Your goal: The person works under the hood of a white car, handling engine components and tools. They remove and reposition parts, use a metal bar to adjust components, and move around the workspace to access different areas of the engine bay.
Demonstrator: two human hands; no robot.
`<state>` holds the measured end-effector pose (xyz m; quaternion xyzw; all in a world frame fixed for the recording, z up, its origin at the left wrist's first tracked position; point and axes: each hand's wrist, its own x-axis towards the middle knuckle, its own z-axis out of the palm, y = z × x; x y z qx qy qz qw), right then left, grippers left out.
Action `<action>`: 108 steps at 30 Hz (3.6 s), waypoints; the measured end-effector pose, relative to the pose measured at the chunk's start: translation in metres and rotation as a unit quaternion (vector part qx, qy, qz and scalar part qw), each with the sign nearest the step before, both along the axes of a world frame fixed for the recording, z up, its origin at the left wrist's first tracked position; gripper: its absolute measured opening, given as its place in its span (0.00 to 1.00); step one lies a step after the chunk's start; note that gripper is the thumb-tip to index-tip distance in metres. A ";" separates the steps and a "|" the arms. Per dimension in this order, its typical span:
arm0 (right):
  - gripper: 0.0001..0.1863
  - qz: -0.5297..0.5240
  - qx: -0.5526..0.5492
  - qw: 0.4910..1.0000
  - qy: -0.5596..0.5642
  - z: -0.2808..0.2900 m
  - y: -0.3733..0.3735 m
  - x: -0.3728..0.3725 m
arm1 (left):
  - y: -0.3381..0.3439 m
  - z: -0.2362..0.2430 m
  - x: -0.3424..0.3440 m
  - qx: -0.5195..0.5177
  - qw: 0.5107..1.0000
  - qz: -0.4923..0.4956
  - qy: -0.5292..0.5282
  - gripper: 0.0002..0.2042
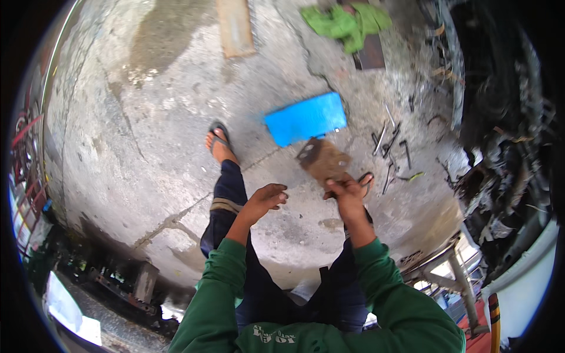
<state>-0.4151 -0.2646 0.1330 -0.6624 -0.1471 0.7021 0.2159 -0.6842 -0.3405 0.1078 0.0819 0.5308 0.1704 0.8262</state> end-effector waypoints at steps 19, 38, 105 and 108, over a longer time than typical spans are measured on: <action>0.14 0.236 0.128 0.960 -0.086 0.169 0.205 -0.387 | -0.003 0.338 -0.256 0.415 0.817 -0.364 0.170 0.16; 0.18 0.340 0.080 0.871 -0.346 0.021 0.456 -0.282 | 0.319 0.332 -0.355 0.067 0.833 -0.531 -0.143 0.18; 0.10 -0.392 0.360 0.690 -0.490 -0.266 0.427 0.157 | 0.754 0.106 0.119 0.905 0.376 -0.197 0.018 0.17; 0.06 -0.383 0.436 0.699 -0.418 -0.243 0.435 0.103 | 0.793 0.131 0.087 0.873 0.440 -0.209 0.016 0.14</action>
